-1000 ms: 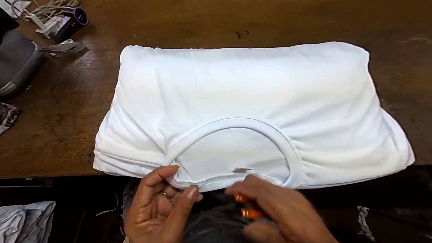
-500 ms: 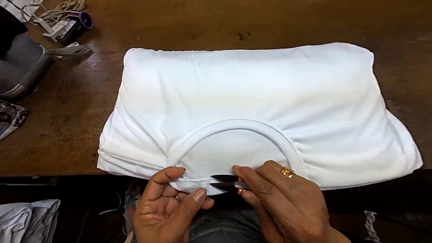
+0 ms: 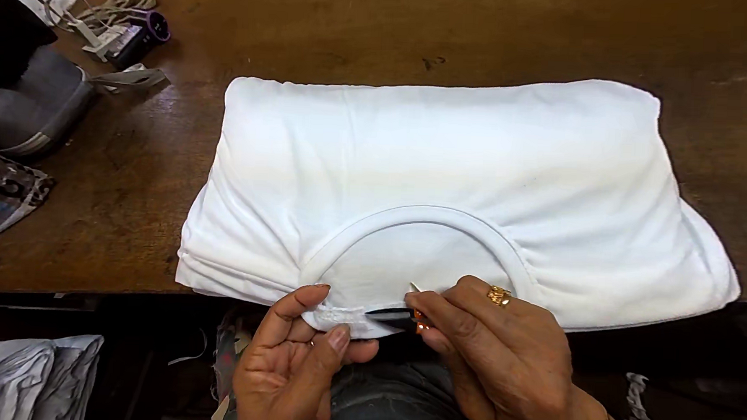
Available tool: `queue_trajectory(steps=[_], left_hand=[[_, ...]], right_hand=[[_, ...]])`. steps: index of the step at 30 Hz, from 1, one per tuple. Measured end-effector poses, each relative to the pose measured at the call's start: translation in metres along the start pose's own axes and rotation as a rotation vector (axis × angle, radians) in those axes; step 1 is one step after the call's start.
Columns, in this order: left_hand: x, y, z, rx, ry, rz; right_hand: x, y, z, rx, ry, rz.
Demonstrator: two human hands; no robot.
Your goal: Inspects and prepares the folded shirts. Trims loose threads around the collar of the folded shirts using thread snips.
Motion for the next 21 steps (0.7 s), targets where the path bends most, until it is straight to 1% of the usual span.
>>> queue_trajectory(steps=[5, 13, 21], left_hand=[[-0.002, 0.000, -0.003, 0.012, 0.001, -0.016], [-0.003, -0.002, -0.003, 0.007, -0.006, -0.021], [-0.003, -0.003, -0.002, -0.003, -0.019, -0.016]], right_hand=[[0.001, 0.001, 0.001, -0.036, -0.021, 0.019], [0.011, 0.009, 0.008, -0.017, -0.034, 0.022], [0.008, 0.006, 0.007, -0.031, -0.038, 0.037]])
Point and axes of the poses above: each hand's wrist, its own x-axis towards the middle knuckle, its own y-axis out of the palm, z = x × y, the point moved 9 cm from there along x, towards the middle knuckle, and after that the axes turned 10 degrees about -y, right-handed, at the moved point
